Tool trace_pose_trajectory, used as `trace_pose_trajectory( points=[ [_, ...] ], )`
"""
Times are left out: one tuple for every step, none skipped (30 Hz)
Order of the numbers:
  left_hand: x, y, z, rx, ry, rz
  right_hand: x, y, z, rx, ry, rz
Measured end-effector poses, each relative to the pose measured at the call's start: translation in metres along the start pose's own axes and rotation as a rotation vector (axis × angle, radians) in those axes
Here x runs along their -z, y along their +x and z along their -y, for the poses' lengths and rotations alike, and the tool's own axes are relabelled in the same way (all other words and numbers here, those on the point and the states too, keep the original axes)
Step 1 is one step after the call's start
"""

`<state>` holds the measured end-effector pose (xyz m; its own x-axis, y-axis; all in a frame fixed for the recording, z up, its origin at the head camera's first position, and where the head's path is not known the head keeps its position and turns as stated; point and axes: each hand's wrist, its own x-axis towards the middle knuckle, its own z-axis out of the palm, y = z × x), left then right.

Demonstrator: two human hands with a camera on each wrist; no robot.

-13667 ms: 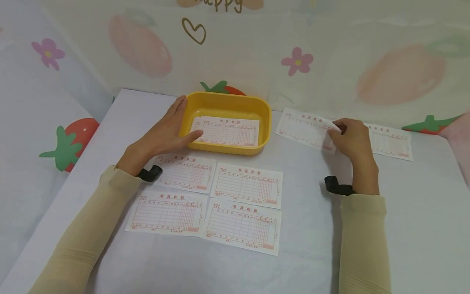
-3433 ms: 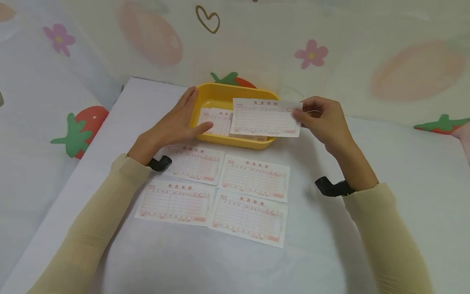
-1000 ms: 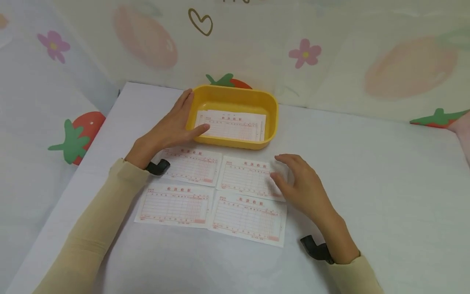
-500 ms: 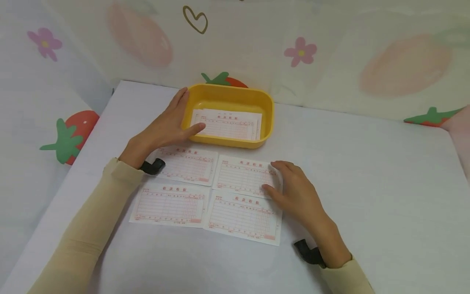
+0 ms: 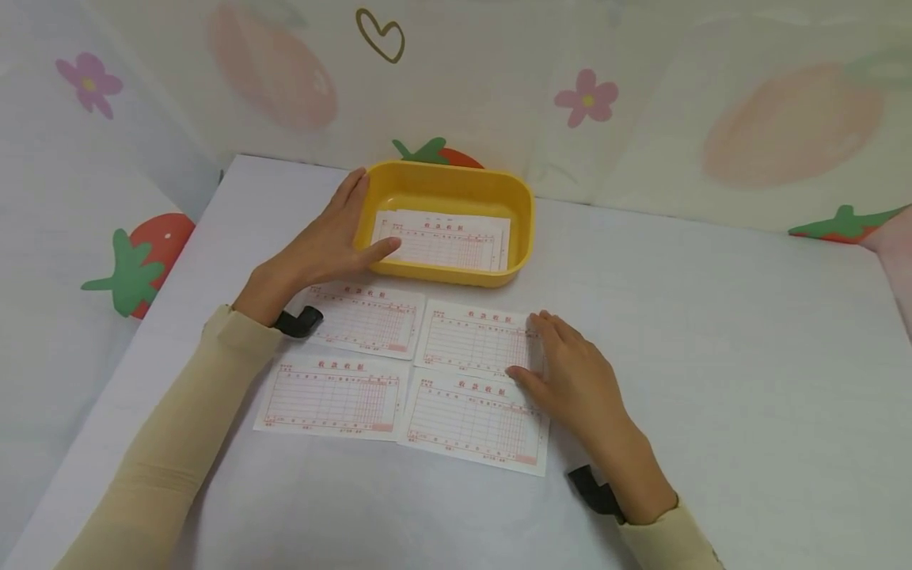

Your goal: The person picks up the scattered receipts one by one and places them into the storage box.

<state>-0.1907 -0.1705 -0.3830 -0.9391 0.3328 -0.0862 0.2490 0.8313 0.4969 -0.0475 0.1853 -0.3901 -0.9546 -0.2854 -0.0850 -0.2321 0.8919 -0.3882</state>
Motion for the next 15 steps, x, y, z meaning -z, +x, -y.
trace_pose_trajectory(
  points=[
    [0.0001,0.0000,-0.0001,0.001,0.001,0.000,-0.0002,-0.0003,0.0012,-0.005,0.001,0.005],
    [0.0001,0.0000,0.0000,0.001,0.001,0.000,-0.0003,-0.0005,0.0022,-0.012,0.001,0.007],
    [0.0002,0.0000,0.0001,0.001,0.002,-0.001,-0.0004,-0.0004,0.0030,-0.016,0.003,0.009],
    [0.0001,0.0001,0.0003,0.000,0.002,-0.001,-0.0005,-0.0002,0.0037,-0.021,0.006,0.009],
    [0.0001,0.0002,0.0004,0.000,0.001,-0.001,-0.0006,0.0003,0.0043,-0.026,0.011,0.007],
    [0.0001,0.0003,0.0006,0.002,0.001,-0.001,-0.0007,0.0008,0.0047,-0.031,0.017,0.003],
    [0.0000,0.0005,0.0008,0.002,0.001,-0.001,-0.0008,0.0011,0.0050,-0.036,0.026,-0.001],
    [-0.0001,0.0006,0.0010,0.002,-0.001,-0.001,-0.0007,0.0017,0.0048,-0.040,0.036,-0.008],
    [-0.0001,0.0008,0.0011,0.002,-0.003,-0.001,-0.0006,0.0023,0.0045,-0.044,0.049,-0.015],
    [-0.0001,0.0009,0.0011,0.003,-0.005,-0.001,-0.0006,0.0027,0.0041,-0.048,0.063,-0.023],
    [-0.0001,0.0010,0.0010,0.003,-0.006,-0.001,-0.0005,0.0030,0.0036,-0.050,0.079,-0.031],
    [-0.0001,0.0010,0.0009,0.003,-0.007,-0.001,-0.0006,0.0031,0.0030,-0.050,0.093,-0.040],
    [0.0000,0.0010,0.0007,0.001,-0.009,-0.002,-0.0009,0.0032,0.0024,-0.047,0.105,-0.051],
    [0.0001,0.0009,0.0005,0.001,-0.010,-0.001,-0.0011,0.0033,0.0016,-0.041,0.115,-0.065],
    [0.0003,0.0007,0.0002,0.001,-0.011,-0.001,-0.0016,0.0034,0.0007,-0.034,0.126,-0.079]
  ],
)
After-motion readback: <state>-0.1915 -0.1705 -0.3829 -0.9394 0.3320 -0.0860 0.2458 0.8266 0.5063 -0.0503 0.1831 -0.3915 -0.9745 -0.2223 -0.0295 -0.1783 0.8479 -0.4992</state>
